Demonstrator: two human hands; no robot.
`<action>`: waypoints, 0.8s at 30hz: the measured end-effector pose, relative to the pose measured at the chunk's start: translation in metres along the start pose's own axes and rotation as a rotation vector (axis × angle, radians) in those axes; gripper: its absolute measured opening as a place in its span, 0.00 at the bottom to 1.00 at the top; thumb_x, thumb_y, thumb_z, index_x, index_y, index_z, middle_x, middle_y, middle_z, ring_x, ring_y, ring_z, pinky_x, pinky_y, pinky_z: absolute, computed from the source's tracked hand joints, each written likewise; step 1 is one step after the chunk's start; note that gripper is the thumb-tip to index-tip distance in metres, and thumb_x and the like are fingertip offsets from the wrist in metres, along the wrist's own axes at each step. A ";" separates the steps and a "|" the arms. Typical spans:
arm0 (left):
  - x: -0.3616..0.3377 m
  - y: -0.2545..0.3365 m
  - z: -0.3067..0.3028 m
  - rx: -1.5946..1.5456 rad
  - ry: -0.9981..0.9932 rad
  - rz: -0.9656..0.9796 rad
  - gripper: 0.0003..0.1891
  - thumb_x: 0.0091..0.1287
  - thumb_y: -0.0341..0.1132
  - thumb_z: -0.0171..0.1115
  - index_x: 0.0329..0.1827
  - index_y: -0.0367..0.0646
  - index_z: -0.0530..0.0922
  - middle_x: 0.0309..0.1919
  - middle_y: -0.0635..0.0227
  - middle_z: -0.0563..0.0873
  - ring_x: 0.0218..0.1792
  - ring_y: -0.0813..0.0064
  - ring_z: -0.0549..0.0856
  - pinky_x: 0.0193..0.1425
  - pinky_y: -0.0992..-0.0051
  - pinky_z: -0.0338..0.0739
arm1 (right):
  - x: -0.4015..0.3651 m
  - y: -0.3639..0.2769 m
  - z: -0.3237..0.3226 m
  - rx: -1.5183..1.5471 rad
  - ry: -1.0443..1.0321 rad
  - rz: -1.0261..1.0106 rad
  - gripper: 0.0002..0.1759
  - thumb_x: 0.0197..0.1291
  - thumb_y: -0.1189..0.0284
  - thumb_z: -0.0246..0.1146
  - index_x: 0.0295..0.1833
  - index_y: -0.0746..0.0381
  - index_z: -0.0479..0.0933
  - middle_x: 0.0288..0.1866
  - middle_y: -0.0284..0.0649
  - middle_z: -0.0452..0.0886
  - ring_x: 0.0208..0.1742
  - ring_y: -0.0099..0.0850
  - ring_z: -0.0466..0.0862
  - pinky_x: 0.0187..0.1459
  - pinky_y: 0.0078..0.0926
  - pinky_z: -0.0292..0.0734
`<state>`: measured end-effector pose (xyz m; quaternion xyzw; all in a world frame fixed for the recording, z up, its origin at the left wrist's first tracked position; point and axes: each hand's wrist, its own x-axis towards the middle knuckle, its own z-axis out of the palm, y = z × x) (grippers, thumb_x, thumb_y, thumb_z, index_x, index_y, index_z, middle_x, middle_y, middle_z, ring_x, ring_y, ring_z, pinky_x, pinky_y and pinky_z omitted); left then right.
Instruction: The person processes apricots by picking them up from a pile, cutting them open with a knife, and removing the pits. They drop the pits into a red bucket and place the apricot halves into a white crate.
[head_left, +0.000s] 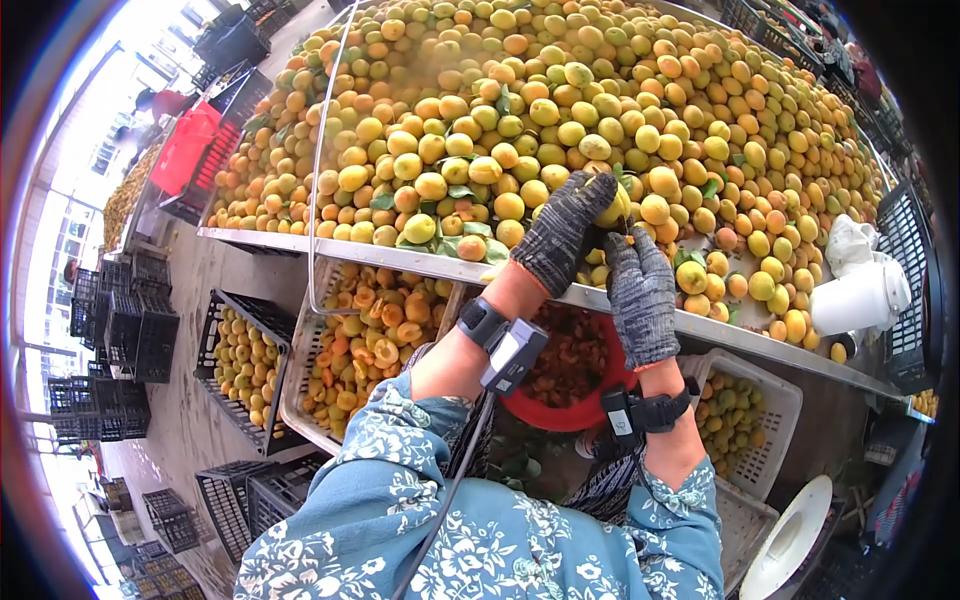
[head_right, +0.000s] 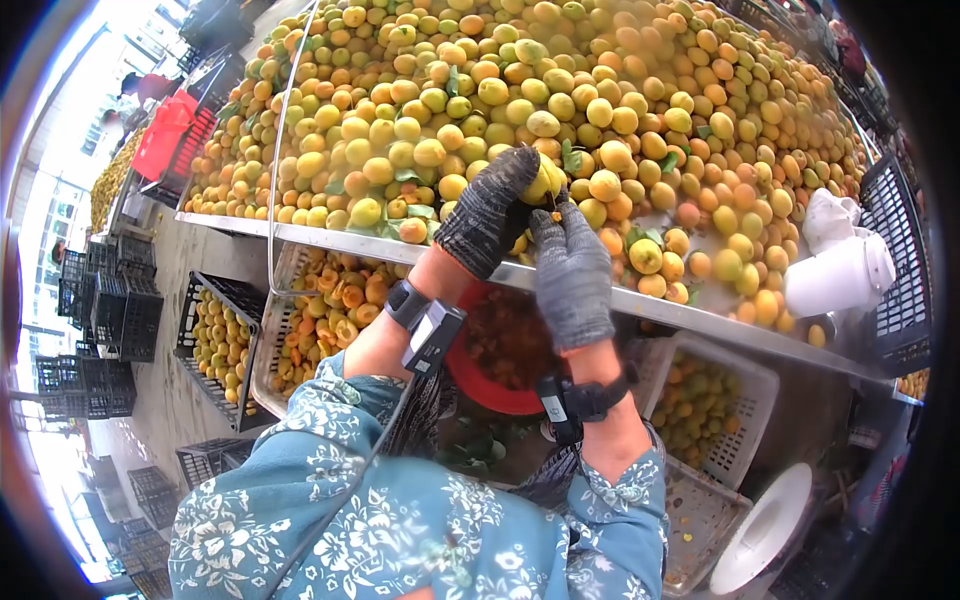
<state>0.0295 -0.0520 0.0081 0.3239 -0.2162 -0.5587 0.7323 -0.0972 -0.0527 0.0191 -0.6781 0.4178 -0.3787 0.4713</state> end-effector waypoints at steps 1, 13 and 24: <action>-0.001 0.000 0.002 0.001 -0.001 -0.003 0.17 0.68 0.41 0.62 0.53 0.42 0.76 0.44 0.66 0.82 0.45 0.75 0.82 0.52 0.75 0.78 | 0.000 -0.002 0.000 0.000 0.003 0.002 0.17 0.66 0.67 0.59 0.55 0.68 0.76 0.43 0.50 0.83 0.44 0.41 0.82 0.48 0.33 0.75; -0.017 0.019 0.013 0.011 -0.133 -0.148 0.16 0.63 0.35 0.67 0.51 0.39 0.75 0.39 0.70 0.82 0.39 0.81 0.82 0.45 0.80 0.79 | 0.007 0.011 -0.007 -0.206 0.110 -0.255 0.16 0.64 0.67 0.61 0.53 0.64 0.78 0.34 0.55 0.82 0.35 0.50 0.84 0.37 0.39 0.78; -0.012 0.033 -0.006 0.503 -0.228 0.064 0.21 0.63 0.35 0.67 0.56 0.37 0.73 0.44 0.66 0.83 0.45 0.77 0.82 0.51 0.76 0.79 | 0.005 -0.001 -0.007 -0.382 -0.051 -0.197 0.15 0.67 0.67 0.57 0.53 0.65 0.77 0.37 0.52 0.83 0.41 0.46 0.84 0.42 0.36 0.77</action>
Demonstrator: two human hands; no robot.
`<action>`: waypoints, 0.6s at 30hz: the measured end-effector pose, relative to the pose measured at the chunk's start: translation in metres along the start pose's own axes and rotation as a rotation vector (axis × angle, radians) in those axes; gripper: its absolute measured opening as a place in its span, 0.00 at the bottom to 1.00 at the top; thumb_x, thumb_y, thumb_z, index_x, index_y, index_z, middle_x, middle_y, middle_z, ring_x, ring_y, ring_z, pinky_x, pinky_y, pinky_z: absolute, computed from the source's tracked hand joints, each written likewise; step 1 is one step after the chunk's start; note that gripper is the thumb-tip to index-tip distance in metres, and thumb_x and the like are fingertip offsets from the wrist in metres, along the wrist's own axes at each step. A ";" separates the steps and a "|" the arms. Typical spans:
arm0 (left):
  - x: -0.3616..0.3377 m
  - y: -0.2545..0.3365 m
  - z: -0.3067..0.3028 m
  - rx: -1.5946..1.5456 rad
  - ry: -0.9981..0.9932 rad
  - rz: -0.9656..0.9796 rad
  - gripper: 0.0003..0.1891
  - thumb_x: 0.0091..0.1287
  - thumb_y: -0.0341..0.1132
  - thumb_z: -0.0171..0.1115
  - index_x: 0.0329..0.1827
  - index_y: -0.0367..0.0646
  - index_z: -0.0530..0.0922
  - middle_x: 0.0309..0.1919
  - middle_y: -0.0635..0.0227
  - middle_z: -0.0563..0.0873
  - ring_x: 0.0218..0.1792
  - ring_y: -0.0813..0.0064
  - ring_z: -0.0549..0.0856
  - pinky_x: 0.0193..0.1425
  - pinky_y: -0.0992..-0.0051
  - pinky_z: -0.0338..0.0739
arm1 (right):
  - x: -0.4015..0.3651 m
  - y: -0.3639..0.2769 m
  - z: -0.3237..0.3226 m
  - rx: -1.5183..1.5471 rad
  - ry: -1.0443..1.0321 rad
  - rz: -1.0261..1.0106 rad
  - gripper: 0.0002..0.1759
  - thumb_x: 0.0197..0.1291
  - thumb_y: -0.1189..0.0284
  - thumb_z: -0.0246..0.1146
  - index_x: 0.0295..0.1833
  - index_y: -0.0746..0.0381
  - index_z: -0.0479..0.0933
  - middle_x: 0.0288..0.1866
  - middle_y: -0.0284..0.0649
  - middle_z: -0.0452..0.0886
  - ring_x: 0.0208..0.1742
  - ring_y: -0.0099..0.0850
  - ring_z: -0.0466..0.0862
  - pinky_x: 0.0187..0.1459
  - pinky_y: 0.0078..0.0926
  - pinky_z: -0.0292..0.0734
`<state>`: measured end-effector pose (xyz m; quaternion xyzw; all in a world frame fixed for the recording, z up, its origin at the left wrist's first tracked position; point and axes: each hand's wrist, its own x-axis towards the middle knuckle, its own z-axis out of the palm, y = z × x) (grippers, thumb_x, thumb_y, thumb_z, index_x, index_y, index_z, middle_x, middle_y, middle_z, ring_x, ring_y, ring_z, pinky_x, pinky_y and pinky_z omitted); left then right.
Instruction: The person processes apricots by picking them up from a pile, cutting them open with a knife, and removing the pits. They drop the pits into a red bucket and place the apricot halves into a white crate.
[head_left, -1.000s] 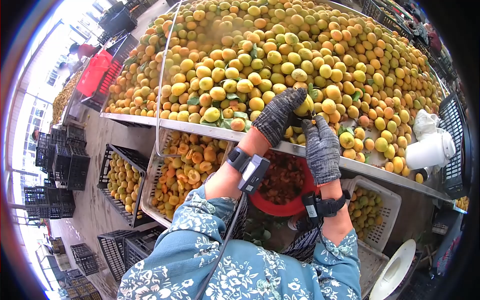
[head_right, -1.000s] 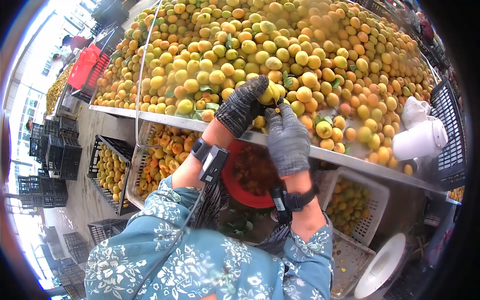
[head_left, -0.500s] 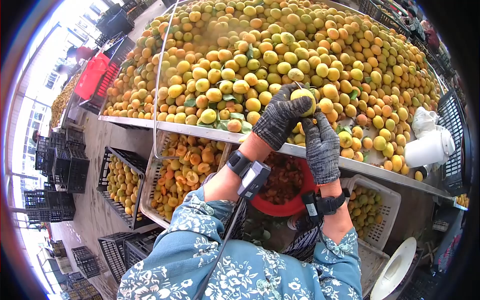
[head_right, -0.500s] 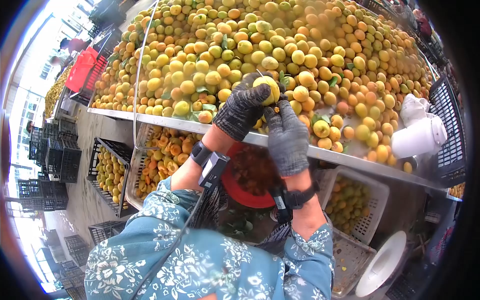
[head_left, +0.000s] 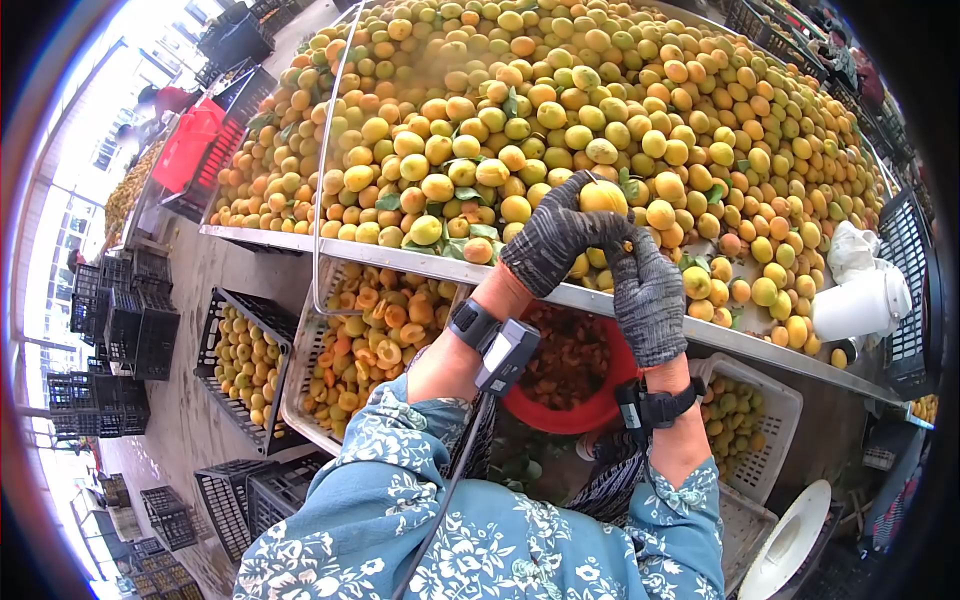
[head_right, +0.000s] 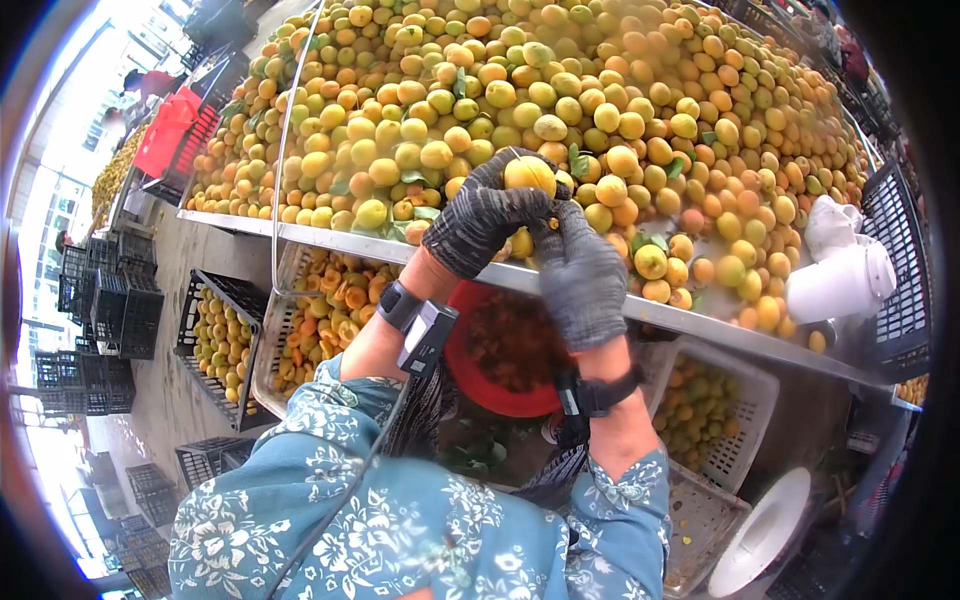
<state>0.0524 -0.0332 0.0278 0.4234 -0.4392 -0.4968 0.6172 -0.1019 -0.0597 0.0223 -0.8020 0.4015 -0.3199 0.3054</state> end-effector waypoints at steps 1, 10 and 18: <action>0.001 -0.006 0.000 0.001 -0.001 -0.001 0.21 0.63 0.35 0.67 0.56 0.37 0.73 0.44 0.66 0.83 0.45 0.77 0.82 0.51 0.76 0.79 | 0.000 -0.001 0.002 -0.045 0.020 -0.008 0.15 0.67 0.65 0.57 0.53 0.63 0.77 0.36 0.52 0.83 0.39 0.48 0.84 0.40 0.38 0.77; 0.008 -0.025 0.008 -0.647 0.353 -0.162 0.12 0.69 0.37 0.57 0.52 0.42 0.78 0.45 0.69 0.82 0.48 0.76 0.81 0.54 0.76 0.76 | -0.002 -0.020 0.010 -0.443 -0.028 0.036 0.22 0.63 0.63 0.59 0.61 0.57 0.74 0.29 0.48 0.82 0.32 0.45 0.83 0.34 0.42 0.77; 0.015 -0.040 0.015 -0.549 0.509 0.045 0.10 0.67 0.38 0.60 0.46 0.43 0.77 0.39 0.66 0.82 0.40 0.70 0.83 0.45 0.69 0.82 | 0.002 -0.019 0.019 -0.357 -0.012 0.053 0.23 0.64 0.62 0.59 0.62 0.60 0.73 0.29 0.50 0.82 0.32 0.47 0.84 0.35 0.41 0.77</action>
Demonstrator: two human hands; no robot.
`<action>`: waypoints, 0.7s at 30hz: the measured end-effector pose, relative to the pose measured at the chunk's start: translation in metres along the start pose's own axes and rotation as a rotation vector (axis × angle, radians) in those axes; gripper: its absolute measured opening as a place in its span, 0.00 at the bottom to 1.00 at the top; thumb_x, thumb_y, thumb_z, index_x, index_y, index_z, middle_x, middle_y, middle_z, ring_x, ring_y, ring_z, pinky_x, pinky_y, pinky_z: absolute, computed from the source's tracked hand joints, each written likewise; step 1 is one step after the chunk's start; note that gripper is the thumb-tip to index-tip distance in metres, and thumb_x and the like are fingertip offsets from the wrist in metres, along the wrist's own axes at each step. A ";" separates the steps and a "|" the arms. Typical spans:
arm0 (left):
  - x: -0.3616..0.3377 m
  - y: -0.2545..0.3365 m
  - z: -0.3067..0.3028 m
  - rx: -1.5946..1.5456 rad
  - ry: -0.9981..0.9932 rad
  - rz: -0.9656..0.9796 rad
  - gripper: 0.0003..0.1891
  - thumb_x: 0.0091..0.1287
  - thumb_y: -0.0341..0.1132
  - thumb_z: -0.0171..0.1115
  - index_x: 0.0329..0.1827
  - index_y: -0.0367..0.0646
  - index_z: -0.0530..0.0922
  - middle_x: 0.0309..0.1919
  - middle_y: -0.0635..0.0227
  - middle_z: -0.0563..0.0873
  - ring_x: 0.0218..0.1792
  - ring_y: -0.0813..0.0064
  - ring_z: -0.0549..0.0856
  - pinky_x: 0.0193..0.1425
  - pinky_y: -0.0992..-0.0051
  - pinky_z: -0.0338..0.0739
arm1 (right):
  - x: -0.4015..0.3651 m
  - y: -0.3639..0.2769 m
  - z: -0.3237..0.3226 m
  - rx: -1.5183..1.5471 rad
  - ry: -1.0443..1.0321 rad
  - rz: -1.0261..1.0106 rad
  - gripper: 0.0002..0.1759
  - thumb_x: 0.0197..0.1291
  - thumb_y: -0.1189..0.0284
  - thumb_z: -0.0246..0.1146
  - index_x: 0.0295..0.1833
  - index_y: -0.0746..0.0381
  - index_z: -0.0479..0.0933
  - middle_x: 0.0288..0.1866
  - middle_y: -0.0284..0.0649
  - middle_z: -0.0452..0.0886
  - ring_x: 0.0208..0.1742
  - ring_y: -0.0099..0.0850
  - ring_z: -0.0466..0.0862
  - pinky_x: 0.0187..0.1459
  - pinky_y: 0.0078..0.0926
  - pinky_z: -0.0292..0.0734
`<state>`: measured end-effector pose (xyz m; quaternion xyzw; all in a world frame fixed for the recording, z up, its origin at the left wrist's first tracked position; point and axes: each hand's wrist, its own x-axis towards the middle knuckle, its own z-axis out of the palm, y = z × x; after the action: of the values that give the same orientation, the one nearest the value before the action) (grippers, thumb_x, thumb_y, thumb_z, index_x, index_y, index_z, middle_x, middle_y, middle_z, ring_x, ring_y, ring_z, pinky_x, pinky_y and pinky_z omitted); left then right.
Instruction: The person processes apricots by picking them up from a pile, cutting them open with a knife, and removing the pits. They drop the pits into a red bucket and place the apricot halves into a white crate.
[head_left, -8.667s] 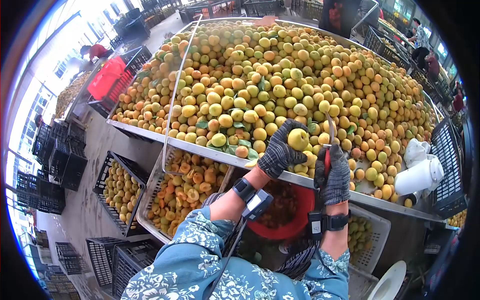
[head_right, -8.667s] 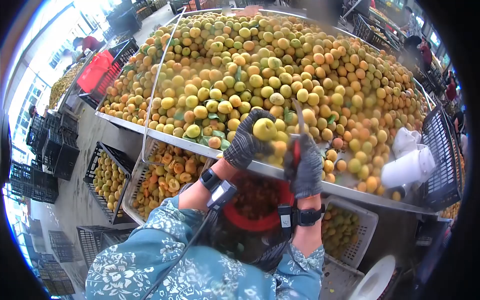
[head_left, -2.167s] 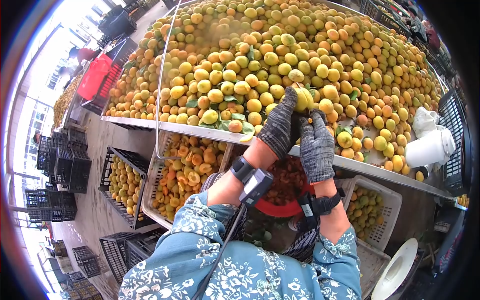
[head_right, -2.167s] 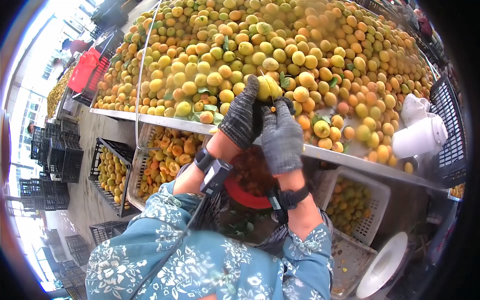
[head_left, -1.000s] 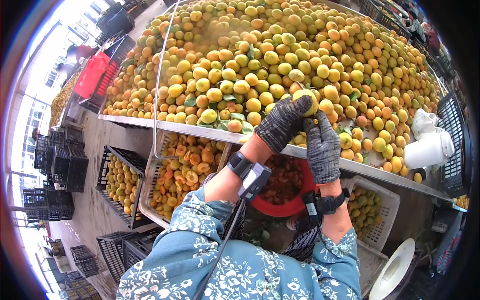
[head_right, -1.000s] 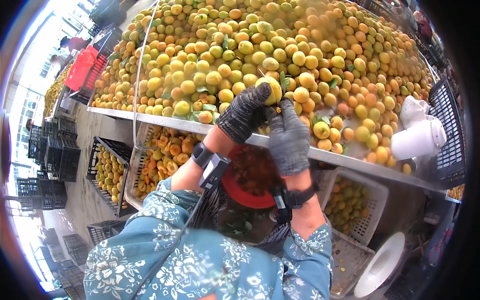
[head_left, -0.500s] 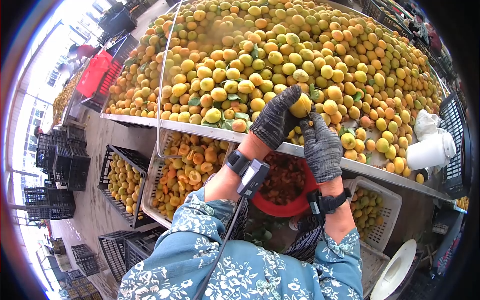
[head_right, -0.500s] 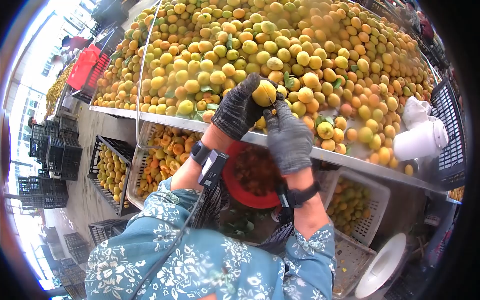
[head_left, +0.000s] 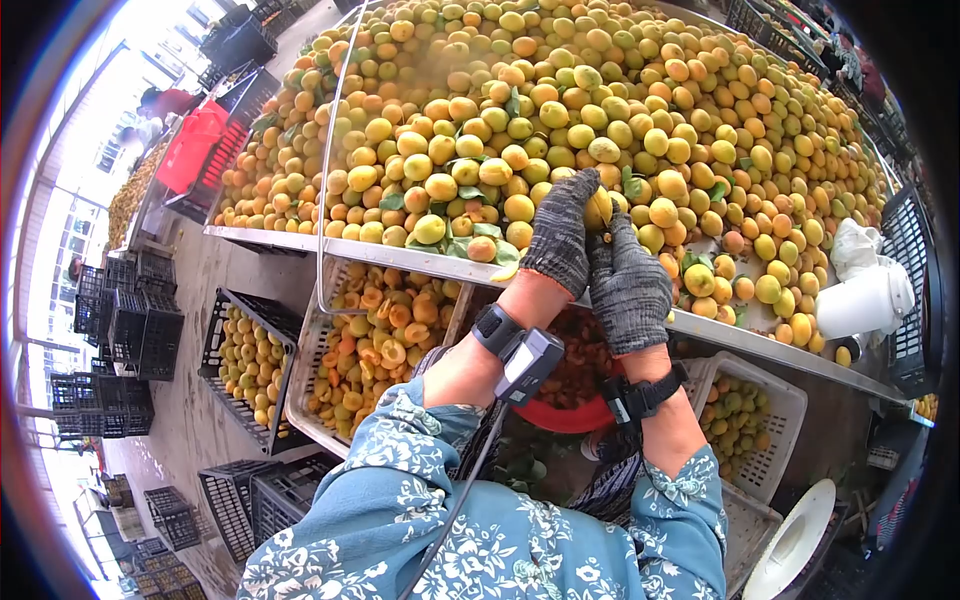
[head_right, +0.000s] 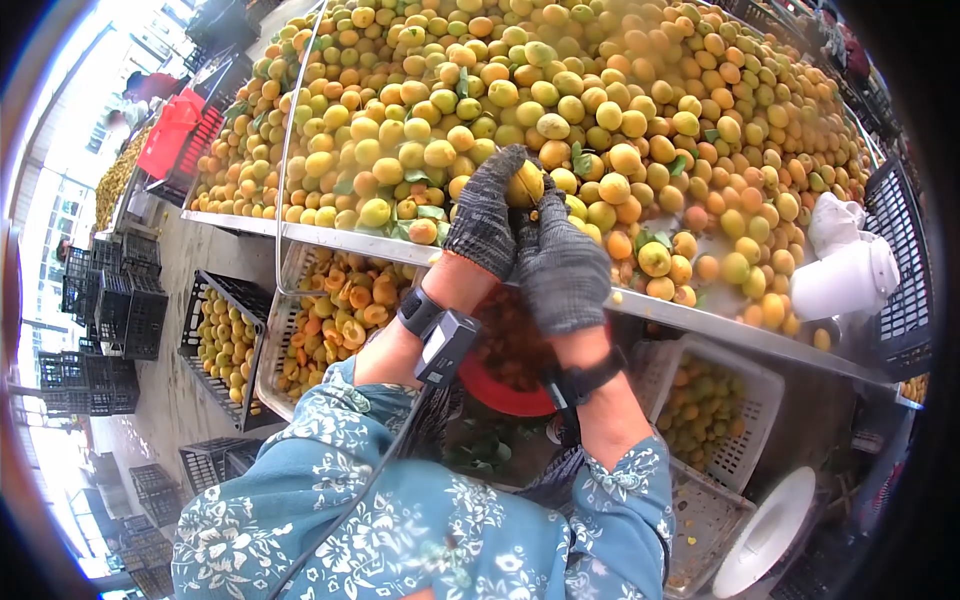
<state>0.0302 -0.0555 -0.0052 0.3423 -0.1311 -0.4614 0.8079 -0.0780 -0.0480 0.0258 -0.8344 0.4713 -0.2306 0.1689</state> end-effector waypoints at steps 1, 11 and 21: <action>-0.006 0.006 0.006 -0.020 0.002 -0.033 0.10 0.67 0.38 0.60 0.46 0.43 0.77 0.39 0.66 0.82 0.40 0.70 0.83 0.45 0.69 0.82 | 0.000 0.000 0.000 0.106 -0.013 0.034 0.22 0.65 0.63 0.58 0.62 0.62 0.73 0.34 0.52 0.83 0.35 0.45 0.84 0.38 0.40 0.78; -0.003 -0.002 -0.007 -0.096 -0.192 -0.226 0.19 0.67 0.47 0.60 0.47 0.38 0.76 0.35 0.57 0.84 0.35 0.61 0.85 0.43 0.65 0.83 | -0.013 0.006 0.008 0.841 0.024 0.085 0.17 0.68 0.70 0.58 0.57 0.70 0.74 0.44 0.39 0.81 0.44 0.23 0.79 0.44 0.20 0.75; -0.018 0.007 0.008 -0.285 -0.257 -0.407 0.15 0.65 0.42 0.63 0.46 0.41 0.76 0.37 0.60 0.83 0.38 0.63 0.85 0.45 0.66 0.82 | -0.011 0.013 0.011 1.369 -0.156 0.360 0.13 0.66 0.69 0.60 0.53 0.64 0.76 0.40 0.31 0.80 0.36 0.17 0.77 0.35 0.13 0.73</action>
<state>0.0212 -0.0418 0.0074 0.1833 -0.0950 -0.6677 0.7152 -0.0863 -0.0443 0.0071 -0.4643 0.3375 -0.3829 0.7238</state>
